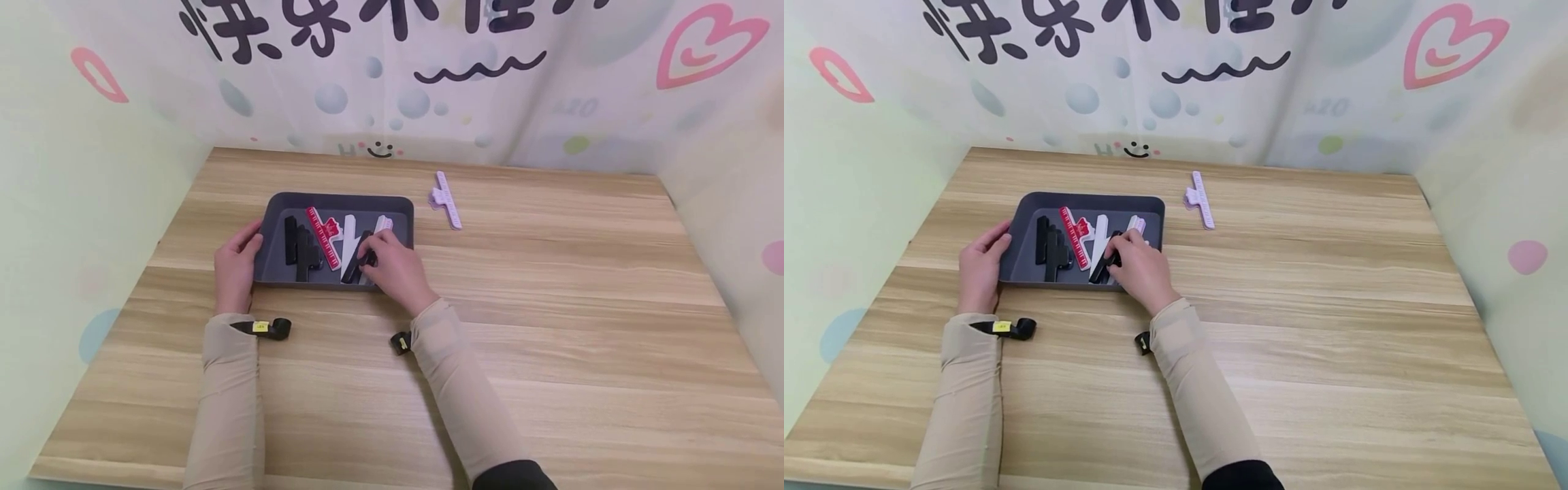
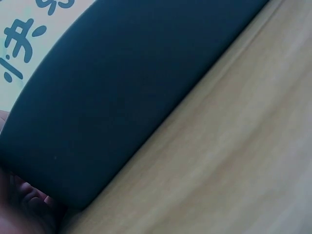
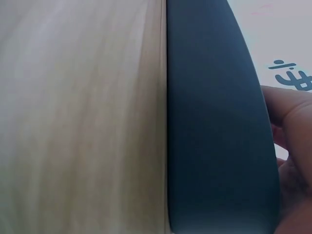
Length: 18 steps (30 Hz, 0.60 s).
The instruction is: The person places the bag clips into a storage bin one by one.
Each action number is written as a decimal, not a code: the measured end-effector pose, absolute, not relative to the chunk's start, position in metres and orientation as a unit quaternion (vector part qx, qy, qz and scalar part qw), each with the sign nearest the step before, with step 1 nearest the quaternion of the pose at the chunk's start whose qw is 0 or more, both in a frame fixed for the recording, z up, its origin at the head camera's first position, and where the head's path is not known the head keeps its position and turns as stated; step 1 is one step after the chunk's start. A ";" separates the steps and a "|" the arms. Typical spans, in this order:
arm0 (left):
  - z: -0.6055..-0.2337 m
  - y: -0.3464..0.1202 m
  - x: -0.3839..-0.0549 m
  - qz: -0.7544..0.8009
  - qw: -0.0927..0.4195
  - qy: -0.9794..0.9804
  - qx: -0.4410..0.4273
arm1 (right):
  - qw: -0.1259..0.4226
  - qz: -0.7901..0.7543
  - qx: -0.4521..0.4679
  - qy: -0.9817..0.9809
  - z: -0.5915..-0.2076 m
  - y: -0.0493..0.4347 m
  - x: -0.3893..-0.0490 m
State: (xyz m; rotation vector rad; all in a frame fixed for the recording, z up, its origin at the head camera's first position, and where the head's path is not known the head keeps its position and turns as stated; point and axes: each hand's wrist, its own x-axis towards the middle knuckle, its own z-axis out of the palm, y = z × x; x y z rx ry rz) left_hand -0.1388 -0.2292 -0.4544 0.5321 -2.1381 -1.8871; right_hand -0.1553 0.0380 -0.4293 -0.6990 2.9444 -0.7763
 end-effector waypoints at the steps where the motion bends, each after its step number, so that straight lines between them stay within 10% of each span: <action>1: -0.455 -0.229 -0.139 -0.646 0.120 -0.731 0.182 | 0.011 -0.244 -0.228 0.943 -0.429 0.038 -0.155; 18: -0.455 -0.229 -0.140 -0.654 0.116 -0.724 0.186 | 0.067 -0.234 -0.254 0.936 -0.426 0.042 -0.158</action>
